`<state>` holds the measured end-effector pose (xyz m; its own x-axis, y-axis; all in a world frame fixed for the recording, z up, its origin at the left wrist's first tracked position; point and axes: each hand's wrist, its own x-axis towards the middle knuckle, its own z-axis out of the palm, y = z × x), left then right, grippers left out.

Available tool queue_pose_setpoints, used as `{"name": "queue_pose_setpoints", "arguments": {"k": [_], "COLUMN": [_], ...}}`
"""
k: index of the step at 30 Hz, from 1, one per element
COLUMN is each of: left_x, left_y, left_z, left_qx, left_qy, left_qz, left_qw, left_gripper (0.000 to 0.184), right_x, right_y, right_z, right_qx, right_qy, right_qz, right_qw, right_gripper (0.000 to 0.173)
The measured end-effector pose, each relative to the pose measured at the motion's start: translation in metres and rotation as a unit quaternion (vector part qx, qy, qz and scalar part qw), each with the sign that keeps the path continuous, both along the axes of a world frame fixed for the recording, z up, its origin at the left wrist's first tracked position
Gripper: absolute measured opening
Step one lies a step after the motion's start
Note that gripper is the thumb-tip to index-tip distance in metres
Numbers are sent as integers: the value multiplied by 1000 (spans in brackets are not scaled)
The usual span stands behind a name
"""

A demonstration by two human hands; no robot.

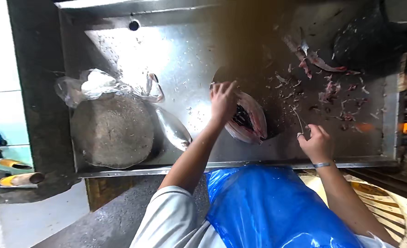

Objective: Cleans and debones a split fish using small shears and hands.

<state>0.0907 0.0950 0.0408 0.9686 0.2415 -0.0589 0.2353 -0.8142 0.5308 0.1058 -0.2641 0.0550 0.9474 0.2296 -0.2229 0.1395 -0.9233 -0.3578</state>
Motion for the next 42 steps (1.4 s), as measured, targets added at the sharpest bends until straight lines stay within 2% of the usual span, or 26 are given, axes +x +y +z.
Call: {"name": "queue_pose_setpoints", "arguments": {"k": [2, 4, 5, 7, 8, 9, 10, 11, 12, 13, 15, 16, 19, 21, 22, 23, 25, 27, 29, 31, 33, 35, 37, 39, 40, 42], "left_x": [-27, -57, -63, -47, -32, -17, -4, 4, 9, 10, -3, -15, -53, -55, -48, -39, -18, 0, -6, -29, -55, -78, -90, -91, -90, -86], "left_y": [-64, -134, -153, -149, -131, -107, -78, -49, -29, -18, -26, -40, -88, -95, -86, -69, -25, 21, 44, 37, 7, -37, -75, -100, -107, -111], "left_z": [19, 34, 34, 28, 25, 21, 15, 10, 6, 2, -14, -21, -33, -40, -41, -37, -23, -4, 7, 5, -6, -12, -9, -10, -13, -19], "left_qx": [-154, -381, -460, -555, -555, -508, -423, -300, -181, -66, 121, 164, 138, 109, 97, 95, 110, 74, -7, -126, -286, -454, -568, -619, -622, -598], "left_qy": [27, 55, 36, -51, -97, -137, -155, -136, -83, -20, 60, 66, 16, -12, -11, 4, 64, 107, 96, 66, 21, 4, 47, 66, 62, 56], "left_qz": [-24, -15, 12, 114, 170, 216, 228, 203, 161, 98, -65, -146, -367, -434, -411, -339, -89, 132, 221, 218, 223, 268, 314, 358, 379, 409], "left_qw": [987, 923, 887, 823, 809, 823, 863, 922, 967, 993, 989, 973, 920, 894, 906, 936, 988, 983, 970, 966, 931, 850, 760, 696, 683, 687], "left_gripper": [55, 44, 42, 49, 47, 40, 31, 40, 60, 72, 85, 92, 98, 92, 83, 73, 78, 87, 83, 76, 63, 45, 40, 39, 39, 42], "right_x": [-20, -36, -42, -46, -46, -45, -44, -41, -38, -34, -33, -34, -45, -51, -51, -50, -46, -44, -49, -58, -68, -77, -81, -81, -82, -81], "right_y": [23, 49, 60, 65, 62, 56, 47, 36, 26, 17, 3, -1, -7, -11, -14, -17, -24, -26, -23, -8, 11, 27, 41, 50, 54, 61], "right_z": [14, 21, 22, 25, 26, 24, 19, 13, 7, 5, 3, 4, 10, 5, -2, -10, -25, -35, -33, -20, -1, 13, 19, 21, 21, 18], "right_qx": [35, 41, 40, 29, 24, 20, 17, 8, -4, -12, -4, 14, 66, 95, 102, 96, 24, -30, -20, -6, 5, 11, 15, 3, -9, -33], "right_qy": [-17, -63, -109, -170, -180, -173, -160, -134, -97, -50, -3, -6, -75, -132, -153, -160, -106, -14, 6, 27, 63, 68, 63, 63, 66, 61], "right_qz": [23, 81, 106, 132, 130, 120, 107, 88, 63, 33, -21, -38, -44, -35, -29, -19, -2, -16, -27, -4, 37, 83, 120, 144, 152, 166], "right_qw": [999, 994, 988, 976, 975, 977, 981, 987, 993, 998, 1000, 999, 994, 986, 983, 982, 994, 999, 999, 1000, 997, 994, 991, 988, 986, 984], "right_gripper": [48, 46, 43, 37, 37, 38, 40, 41, 42, 42, 42, 43, 46, 48, 48, 48, 46, 44, 47, 47, 41, 36, 34, 35, 35, 31]}}
